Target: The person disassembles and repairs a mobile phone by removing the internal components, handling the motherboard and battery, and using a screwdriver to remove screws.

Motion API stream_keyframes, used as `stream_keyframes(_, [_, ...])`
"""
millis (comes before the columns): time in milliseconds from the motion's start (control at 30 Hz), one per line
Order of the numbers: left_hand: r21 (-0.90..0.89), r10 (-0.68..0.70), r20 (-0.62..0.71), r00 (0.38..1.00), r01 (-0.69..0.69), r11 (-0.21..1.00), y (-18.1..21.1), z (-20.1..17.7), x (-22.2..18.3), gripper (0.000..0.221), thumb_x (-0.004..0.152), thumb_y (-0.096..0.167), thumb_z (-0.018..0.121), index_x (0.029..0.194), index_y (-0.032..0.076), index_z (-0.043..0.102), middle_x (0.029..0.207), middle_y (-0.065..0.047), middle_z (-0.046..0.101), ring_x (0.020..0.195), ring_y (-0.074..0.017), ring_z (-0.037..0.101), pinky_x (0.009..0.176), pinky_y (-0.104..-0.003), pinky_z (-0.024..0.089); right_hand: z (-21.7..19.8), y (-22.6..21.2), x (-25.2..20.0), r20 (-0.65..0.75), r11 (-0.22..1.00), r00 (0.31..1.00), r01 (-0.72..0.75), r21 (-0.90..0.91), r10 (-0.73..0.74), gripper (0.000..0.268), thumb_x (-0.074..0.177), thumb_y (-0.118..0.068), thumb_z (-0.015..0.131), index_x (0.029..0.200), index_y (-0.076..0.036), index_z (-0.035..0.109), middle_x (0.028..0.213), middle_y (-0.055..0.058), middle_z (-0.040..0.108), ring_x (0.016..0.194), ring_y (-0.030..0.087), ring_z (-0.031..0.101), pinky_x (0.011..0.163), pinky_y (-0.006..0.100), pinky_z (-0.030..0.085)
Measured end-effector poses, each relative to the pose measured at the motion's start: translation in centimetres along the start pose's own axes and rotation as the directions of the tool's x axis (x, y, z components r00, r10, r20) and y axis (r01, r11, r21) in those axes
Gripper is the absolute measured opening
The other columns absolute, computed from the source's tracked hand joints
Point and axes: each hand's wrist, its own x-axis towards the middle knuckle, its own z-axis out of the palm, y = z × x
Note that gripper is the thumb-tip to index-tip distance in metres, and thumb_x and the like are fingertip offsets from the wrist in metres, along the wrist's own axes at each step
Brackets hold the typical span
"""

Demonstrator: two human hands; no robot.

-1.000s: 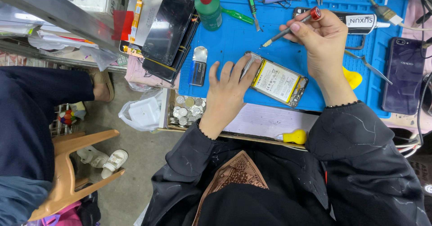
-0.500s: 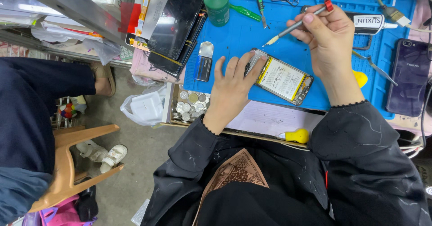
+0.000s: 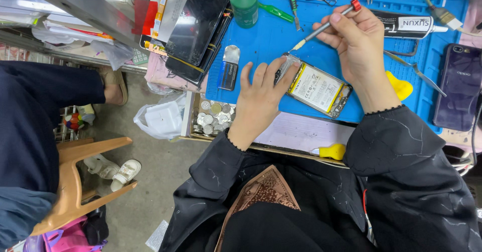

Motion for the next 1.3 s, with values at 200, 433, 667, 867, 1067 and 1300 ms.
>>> stream_keyframes(200, [-0.008, 0.003, -0.006, 1.000, -0.003, 1.000, 0.0, -0.1, 0.0, 0.076, 0.082, -0.001, 0.068, 0.153, 0.017, 0.049, 0.148, -0.005, 0.049, 0.130, -0.0264, 0.046, 0.119, -0.056, 0.032, -0.1, 0.0, 0.0, 0.011, 1.000, 1.000, -0.021, -0.009, 0.021, 0.002, 0.109, -0.002, 0.066, 0.111, -0.003, 0.067, 0.106, 0.013, 0.073, 0.105, 0.027, 0.076, 0.092, 0.036, 0.066])
stream_keyframes(433, [-0.014, 0.006, 0.000, 1.000, -0.006, 1.000, 0.0, -0.1, 0.0, 0.076, 0.081, -0.001, 0.068, 0.153, 0.017, 0.048, 0.148, -0.005, 0.048, 0.129, -0.0266, 0.046, 0.119, -0.056, 0.032, -0.5, 0.2, 0.1, 0.018, 1.000, 1.000, -0.023, -0.018, 0.024, 0.003, 0.109, -0.002, 0.066, 0.111, -0.003, 0.067, 0.107, 0.013, 0.073, 0.105, 0.027, 0.076, 0.093, 0.037, 0.065])
stream_keyframes(667, [0.003, 0.009, -0.009, 1.000, -0.009, 1.000, 0.0, 0.0, -0.1, 0.076, 0.083, -0.002, 0.068, 0.153, 0.017, 0.048, 0.148, -0.004, 0.048, 0.128, -0.0257, 0.046, 0.119, -0.055, 0.032, -0.6, 0.4, 0.0, 0.029, 1.000, 0.999, -0.028, -0.014, 0.029, 0.003, 0.109, -0.002, 0.066, 0.112, -0.004, 0.066, 0.108, 0.013, 0.073, 0.105, 0.027, 0.076, 0.094, 0.037, 0.065])
stream_keyframes(867, [-0.005, 0.011, -0.021, 1.000, -0.011, 1.000, -0.1, 0.1, -0.1, 0.075, 0.083, -0.002, 0.067, 0.153, 0.017, 0.048, 0.148, -0.005, 0.048, 0.128, -0.0261, 0.046, 0.118, -0.055, 0.033, -0.5, 0.4, 0.0, 0.039, 1.000, 0.999, -0.015, -0.026, 0.016, 0.003, 0.109, -0.002, 0.066, 0.112, -0.003, 0.065, 0.108, 0.013, 0.073, 0.106, 0.027, 0.076, 0.094, 0.038, 0.066])
stream_keyframes(1067, [-0.015, 0.013, -0.011, 1.000, -0.013, 1.000, -0.2, 0.2, -0.1, 0.074, 0.082, -0.001, 0.067, 0.152, 0.017, 0.049, 0.148, -0.006, 0.049, 0.128, -0.0266, 0.047, 0.117, -0.055, 0.033, 0.5, -0.3, -0.6, 0.082, 0.976, 0.993, 0.098, -0.193, -0.084, 0.008, 0.111, -0.002, 0.066, 0.116, -0.002, 0.060, 0.107, 0.011, 0.071, 0.106, 0.025, 0.076, 0.091, 0.035, 0.065])
stream_keyframes(1300, [-0.044, 0.005, -0.016, 1.000, -0.006, 0.999, -0.2, 0.2, 0.0, 0.072, 0.084, 0.000, 0.067, 0.152, 0.017, 0.049, 0.147, -0.007, 0.050, 0.128, -0.0273, 0.049, 0.117, -0.056, 0.034, 4.3, -2.9, -2.1, 0.367, 0.822, 0.901, 0.383, -0.421, -0.232, 0.015, 0.106, 0.008, 0.064, 0.113, 0.000, 0.053, 0.113, 0.009, 0.065, 0.111, 0.021, 0.072, 0.098, 0.033, 0.063])
